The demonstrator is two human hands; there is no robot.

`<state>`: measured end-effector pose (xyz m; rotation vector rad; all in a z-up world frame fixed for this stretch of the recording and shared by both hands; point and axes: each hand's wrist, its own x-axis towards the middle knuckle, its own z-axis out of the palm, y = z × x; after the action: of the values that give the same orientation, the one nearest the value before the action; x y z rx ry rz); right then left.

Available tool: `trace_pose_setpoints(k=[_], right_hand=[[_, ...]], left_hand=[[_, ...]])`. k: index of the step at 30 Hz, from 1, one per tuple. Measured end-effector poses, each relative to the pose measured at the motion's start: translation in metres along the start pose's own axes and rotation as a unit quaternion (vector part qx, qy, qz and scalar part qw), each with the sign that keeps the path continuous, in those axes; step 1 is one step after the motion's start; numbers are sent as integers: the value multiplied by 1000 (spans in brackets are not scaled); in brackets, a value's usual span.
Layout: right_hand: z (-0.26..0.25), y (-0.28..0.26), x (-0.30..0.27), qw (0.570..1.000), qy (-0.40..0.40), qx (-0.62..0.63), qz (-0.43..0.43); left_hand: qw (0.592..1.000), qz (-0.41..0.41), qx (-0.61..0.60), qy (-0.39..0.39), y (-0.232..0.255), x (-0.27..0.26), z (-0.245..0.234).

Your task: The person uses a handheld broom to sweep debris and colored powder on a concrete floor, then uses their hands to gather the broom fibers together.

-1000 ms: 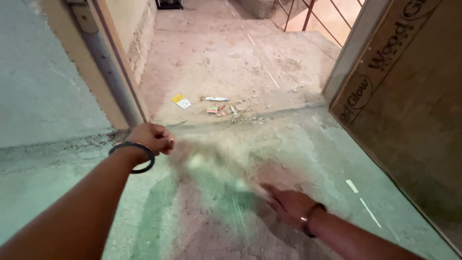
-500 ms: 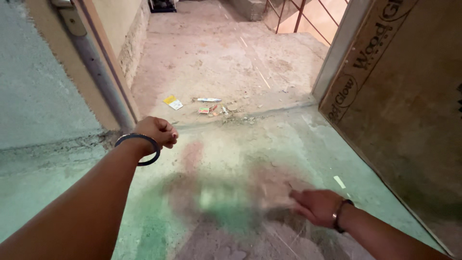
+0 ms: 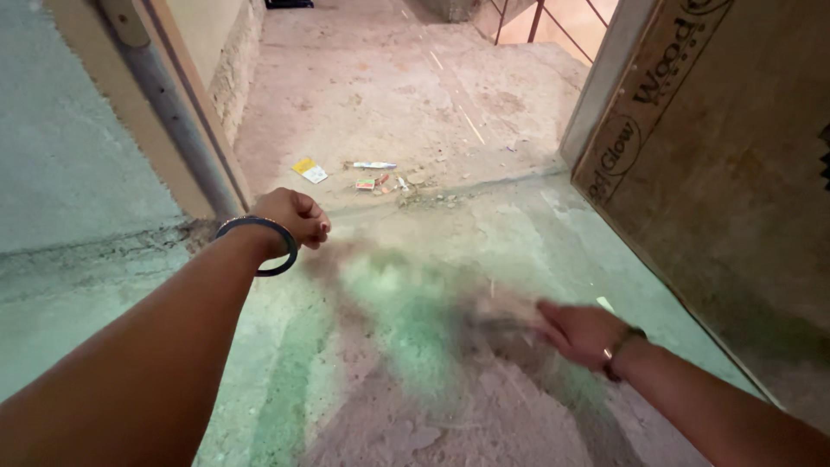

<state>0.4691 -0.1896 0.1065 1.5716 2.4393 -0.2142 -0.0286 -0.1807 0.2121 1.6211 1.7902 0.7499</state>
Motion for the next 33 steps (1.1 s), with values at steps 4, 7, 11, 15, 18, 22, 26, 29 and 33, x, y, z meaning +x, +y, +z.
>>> trace_pose_setpoints(k=[4,7,11,15,18,22,26,29,33], right_hand=[[59,81,-25,979,-150,-83,-114],[58,121,-29,983,-163,-63,65],[7,82,15,986,-28,-88,141],[22,47,22,996,14,-39,77],[67,65,-2,994,40,-14,-101],[62,73,-17,984,-98,51,142],[41,36,0,964,20,88,249],[90,13,13,913,108,224,324],[185,-48,42,788,121,476,372]], left_hand=[[1000,-15,-6,6,7,-10,-8],[1000,-23,-13,6,-1,-11,-16],[1000,-17,15,14,-4,-6,-12],[1000,-14,6,6,9,-7,-6],[1000,-11,1,8,12,-9,-10],[1000,-14,-9,13,-3,-8,-15],[1000,-5,-21,2,-7,-3,-7],[1000,-12,-4,4,6,-5,6],[1000,-29,-3,-3,11,-6,10]])
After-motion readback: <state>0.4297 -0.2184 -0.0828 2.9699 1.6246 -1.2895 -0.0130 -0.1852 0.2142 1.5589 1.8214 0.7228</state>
